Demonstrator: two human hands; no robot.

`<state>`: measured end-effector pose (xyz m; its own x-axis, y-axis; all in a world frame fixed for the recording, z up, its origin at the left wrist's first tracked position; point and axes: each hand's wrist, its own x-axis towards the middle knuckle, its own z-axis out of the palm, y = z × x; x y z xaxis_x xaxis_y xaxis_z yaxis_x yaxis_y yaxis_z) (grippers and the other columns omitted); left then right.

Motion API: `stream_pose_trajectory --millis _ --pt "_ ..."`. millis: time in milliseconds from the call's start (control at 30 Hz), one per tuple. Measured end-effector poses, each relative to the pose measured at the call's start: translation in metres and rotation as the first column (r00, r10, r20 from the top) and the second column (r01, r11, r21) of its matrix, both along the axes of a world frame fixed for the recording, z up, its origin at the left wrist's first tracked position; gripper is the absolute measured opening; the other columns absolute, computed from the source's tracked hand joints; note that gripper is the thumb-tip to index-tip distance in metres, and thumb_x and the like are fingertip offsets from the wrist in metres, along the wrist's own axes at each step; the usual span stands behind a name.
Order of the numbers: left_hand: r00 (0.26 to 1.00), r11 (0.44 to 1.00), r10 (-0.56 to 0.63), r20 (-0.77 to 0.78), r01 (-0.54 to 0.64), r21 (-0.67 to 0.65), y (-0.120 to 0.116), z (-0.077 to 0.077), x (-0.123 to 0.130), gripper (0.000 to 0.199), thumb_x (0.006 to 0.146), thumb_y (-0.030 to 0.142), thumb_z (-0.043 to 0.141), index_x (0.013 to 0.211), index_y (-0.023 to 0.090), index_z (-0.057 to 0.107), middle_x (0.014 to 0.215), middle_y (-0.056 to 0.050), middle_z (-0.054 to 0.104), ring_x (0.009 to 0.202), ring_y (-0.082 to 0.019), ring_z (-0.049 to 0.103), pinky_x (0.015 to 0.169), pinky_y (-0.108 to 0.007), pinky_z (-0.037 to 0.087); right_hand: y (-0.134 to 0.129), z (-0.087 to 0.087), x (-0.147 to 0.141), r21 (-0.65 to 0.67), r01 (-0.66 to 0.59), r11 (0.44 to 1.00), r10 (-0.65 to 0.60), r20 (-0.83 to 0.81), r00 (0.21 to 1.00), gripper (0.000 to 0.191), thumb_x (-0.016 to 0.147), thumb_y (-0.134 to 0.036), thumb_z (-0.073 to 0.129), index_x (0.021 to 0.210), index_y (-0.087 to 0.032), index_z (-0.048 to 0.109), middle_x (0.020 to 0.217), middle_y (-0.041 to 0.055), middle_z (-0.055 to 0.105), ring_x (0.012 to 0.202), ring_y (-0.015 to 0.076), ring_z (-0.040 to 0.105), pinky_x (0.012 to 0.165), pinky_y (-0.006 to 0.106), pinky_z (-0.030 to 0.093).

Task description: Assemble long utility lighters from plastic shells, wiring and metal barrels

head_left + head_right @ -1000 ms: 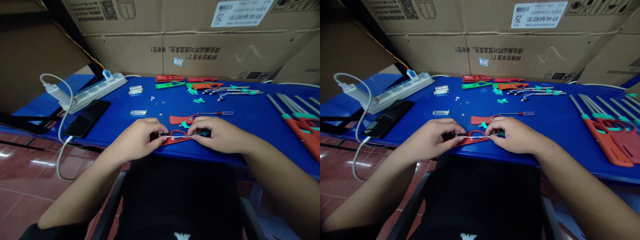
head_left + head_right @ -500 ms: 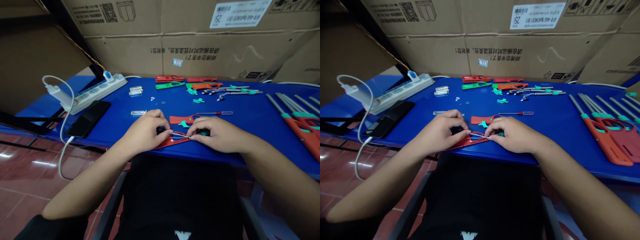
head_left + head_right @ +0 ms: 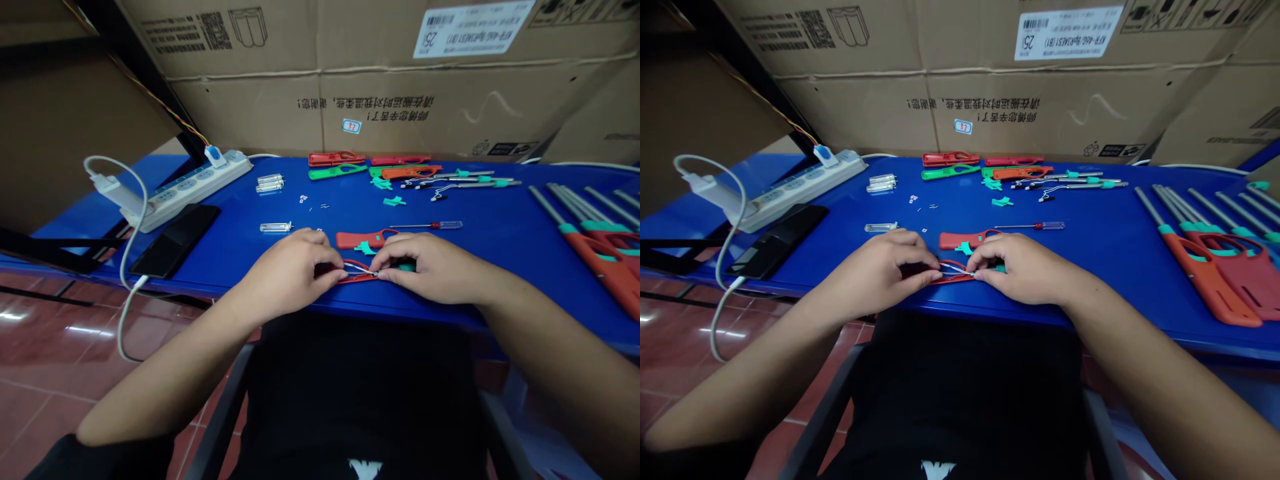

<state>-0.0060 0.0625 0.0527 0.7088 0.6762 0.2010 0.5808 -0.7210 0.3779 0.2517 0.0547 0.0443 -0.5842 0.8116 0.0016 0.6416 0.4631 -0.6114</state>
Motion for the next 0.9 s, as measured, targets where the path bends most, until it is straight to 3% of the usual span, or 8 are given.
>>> stream_pose_trajectory --millis 133,333,467,700,900 --pt "1.000 1.000 -0.020 -0.024 0.020 -0.008 0.003 -0.002 0.001 0.019 0.094 0.026 0.063 0.107 0.021 0.076 0.092 -0.006 0.065 0.089 -0.020 0.061 0.081 -0.034 0.048 0.000 -0.001 0.000 0.004 -0.008 1.000 0.008 0.004 1.000 0.017 0.090 -0.031 0.060 0.099 -0.028 0.075 0.104 0.0008 0.075 0.102 0.0209 0.066 0.099 0.039 0.047" --pt "0.999 0.997 -0.051 -0.014 0.050 -0.051 0.006 0.001 0.007 0.012 0.088 0.019 0.063 0.086 0.018 0.075 0.085 -0.004 0.064 0.081 -0.017 0.060 0.075 -0.031 0.047 0.000 0.001 -0.001 -0.004 -0.001 1.000 0.001 0.000 1.000 0.017 0.089 -0.029 0.060 0.098 -0.027 0.075 0.103 0.0011 0.075 0.097 0.0205 0.067 0.094 0.038 0.049" --pt "0.997 0.994 -0.074 0.029 0.076 -0.074 0.000 0.008 0.011 0.011 0.089 0.018 0.059 0.087 0.017 0.070 0.082 -0.002 0.066 0.077 -0.016 0.060 0.070 -0.029 0.045 0.000 0.001 -0.001 -0.003 -0.007 1.000 0.007 -0.001 1.000 0.018 0.089 -0.030 0.060 0.098 -0.027 0.075 0.102 0.0019 0.075 0.098 0.0219 0.067 0.091 0.038 0.050" --pt "0.994 0.992 -0.108 0.007 0.108 -0.070 -0.012 0.004 0.005 0.022 0.095 0.016 0.055 0.108 0.021 0.073 0.095 -0.004 0.072 0.088 -0.018 0.065 0.083 -0.033 0.048 0.000 0.000 -0.001 0.017 -0.018 1.000 0.017 0.013 1.000 0.017 0.090 -0.029 0.059 0.098 -0.026 0.074 0.102 0.0020 0.074 0.096 0.0203 0.066 0.091 0.037 0.049" --pt "0.993 0.988 -0.119 -0.006 0.118 -0.099 -0.013 0.004 0.000 0.025 0.096 0.015 0.053 0.108 0.021 0.074 0.095 -0.005 0.069 0.089 -0.018 0.064 0.082 -0.032 0.049 0.001 0.002 -0.002 0.024 -0.015 1.000 0.015 0.018 1.000 0.017 0.090 -0.029 0.060 0.098 -0.027 0.076 0.101 0.0012 0.074 0.094 0.0198 0.066 0.088 0.036 0.050"
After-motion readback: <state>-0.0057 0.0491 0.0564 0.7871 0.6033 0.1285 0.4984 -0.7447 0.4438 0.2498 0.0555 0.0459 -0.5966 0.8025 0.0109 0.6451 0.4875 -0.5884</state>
